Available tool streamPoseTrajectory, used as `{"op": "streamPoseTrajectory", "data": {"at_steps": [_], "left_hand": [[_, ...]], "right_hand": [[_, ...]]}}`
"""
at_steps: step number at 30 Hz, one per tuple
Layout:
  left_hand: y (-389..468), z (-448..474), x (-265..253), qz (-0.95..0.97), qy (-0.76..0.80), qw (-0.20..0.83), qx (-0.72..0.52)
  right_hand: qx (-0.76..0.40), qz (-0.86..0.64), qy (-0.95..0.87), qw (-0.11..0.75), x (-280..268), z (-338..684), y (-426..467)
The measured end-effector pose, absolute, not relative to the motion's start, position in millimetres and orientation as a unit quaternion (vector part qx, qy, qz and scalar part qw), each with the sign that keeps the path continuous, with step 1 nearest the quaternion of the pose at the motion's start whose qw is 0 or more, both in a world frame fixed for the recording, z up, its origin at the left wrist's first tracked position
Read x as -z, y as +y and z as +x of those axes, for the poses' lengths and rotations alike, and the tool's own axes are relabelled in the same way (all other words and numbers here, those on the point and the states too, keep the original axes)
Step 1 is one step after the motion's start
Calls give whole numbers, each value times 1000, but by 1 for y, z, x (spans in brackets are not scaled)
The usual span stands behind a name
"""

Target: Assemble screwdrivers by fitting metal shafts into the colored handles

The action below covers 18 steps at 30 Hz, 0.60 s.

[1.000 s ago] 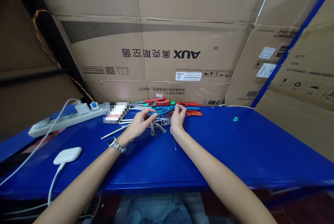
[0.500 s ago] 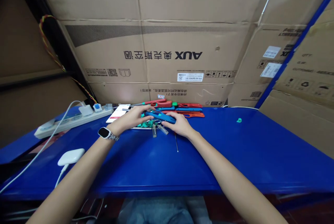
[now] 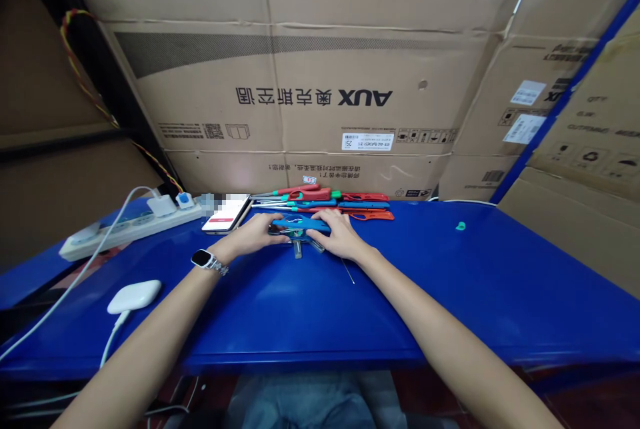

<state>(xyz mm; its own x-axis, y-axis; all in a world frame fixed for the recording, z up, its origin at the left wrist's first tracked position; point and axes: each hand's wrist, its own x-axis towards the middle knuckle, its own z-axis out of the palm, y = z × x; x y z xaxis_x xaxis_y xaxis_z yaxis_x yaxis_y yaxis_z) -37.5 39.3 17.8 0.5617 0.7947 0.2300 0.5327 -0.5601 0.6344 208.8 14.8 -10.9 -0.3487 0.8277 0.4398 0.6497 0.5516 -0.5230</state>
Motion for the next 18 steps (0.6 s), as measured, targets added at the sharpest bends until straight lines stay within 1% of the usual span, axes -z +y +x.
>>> {"op": "streamPoseTrajectory", "data": {"at_steps": [5, 9, 15, 18], "left_hand": [[38, -38, -18, 841, 442, 222, -220], [35, -38, -21, 836, 451, 169, -264], [34, -34, -19, 825, 419, 207, -318], [37, -27, -13, 792, 417, 225, -385]], "right_hand": [[-155, -450, -809, 345, 12, 206, 17], [-144, -454, -809, 345, 13, 206, 19], [-179, -447, -793, 373, 8, 204, 28], [-226, -430, -778, 399, 5, 203, 36]]}}
